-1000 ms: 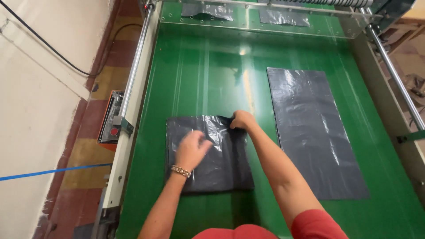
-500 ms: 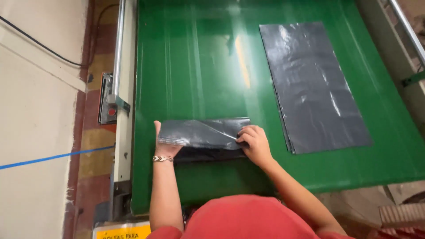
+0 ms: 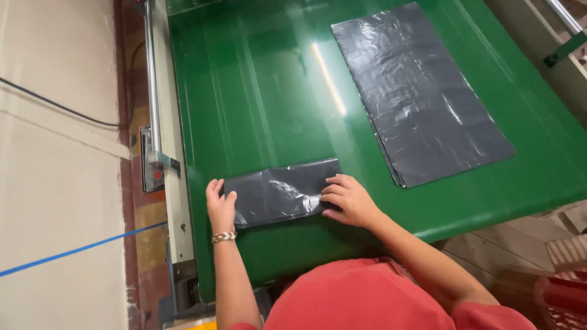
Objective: The person is picking up newly manufactured plastic bags from a conveyor belt, folding them into compact squares, and placing them into a red plastic collection basket.
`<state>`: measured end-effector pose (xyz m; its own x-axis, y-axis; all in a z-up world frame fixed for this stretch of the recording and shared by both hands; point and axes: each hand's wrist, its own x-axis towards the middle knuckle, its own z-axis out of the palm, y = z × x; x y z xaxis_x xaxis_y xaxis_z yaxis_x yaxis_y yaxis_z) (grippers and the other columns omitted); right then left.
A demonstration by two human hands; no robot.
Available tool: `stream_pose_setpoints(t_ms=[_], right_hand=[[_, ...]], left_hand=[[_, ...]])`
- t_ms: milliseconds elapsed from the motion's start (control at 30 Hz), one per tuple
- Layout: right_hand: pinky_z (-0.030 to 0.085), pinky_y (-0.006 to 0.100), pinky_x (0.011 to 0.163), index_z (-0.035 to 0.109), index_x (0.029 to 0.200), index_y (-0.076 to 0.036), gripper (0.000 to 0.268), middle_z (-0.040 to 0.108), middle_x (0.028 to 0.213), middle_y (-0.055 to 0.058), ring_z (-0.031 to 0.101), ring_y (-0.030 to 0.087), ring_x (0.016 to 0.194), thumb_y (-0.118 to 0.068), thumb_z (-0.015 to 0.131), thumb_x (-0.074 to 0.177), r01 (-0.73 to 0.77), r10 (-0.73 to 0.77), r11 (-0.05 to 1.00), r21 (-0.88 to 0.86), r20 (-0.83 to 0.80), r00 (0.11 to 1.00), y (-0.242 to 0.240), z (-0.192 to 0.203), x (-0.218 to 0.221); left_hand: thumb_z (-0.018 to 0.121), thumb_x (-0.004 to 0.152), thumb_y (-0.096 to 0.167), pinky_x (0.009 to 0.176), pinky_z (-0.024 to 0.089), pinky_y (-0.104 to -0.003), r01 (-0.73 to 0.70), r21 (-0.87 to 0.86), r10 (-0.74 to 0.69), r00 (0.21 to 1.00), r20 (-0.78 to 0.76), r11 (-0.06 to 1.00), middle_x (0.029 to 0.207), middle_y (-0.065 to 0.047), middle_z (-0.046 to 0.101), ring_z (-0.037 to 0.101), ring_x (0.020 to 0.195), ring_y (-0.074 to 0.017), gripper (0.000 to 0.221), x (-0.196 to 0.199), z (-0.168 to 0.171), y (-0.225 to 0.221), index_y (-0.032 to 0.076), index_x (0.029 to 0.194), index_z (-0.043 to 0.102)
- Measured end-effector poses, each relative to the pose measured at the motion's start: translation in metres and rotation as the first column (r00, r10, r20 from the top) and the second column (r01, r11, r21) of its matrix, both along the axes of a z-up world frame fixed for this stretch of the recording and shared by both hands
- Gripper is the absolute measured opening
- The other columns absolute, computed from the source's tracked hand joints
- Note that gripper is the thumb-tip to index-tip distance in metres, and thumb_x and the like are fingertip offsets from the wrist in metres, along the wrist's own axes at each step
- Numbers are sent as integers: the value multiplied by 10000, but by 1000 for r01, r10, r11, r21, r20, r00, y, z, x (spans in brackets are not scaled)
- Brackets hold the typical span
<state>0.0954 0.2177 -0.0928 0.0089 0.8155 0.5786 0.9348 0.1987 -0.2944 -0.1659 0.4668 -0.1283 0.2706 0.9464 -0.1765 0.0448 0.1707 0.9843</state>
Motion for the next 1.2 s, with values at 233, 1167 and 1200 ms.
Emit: stream_pose_setpoints(t_ms=[233, 1167, 1200], right_hand=[[323, 460, 1175, 484, 1410, -5, 748, 534, 1407, 198, 451, 338, 1386, -579, 516, 931, 40, -45, 990, -136, -34, 998, 69, 6, -54], [411, 504, 1121, 651, 1134, -121, 209, 692, 1248, 77, 617, 256, 1253, -184, 474, 1043, -467, 370, 877, -110, -466, 804, -11, -39, -97], [411, 504, 1121, 651, 1134, -121, 209, 692, 1248, 77, 617, 256, 1253, -184, 474, 1043, -457, 356, 883, -109, -479, 802, -14, -43, -92]], left_hand=[[645, 878, 305, 1091, 366, -632, 651, 562, 221, 532, -817, 511, 1568, -130, 365, 297, 1483, -329, 631, 77, 21, -73, 59, 1435, 477], [672, 895, 319, 682, 487, -321, 975, 168, -739, 220, -636, 146, 742, 0, 703, 623, 682, -155, 247, 30, 80, -73, 138, 728, 697], [672, 895, 319, 682, 487, -321, 979, 155, -746, 202, -635, 133, 742, 0, 703, 623, 682, -155, 247, 33, 67, -61, 138, 728, 697]])
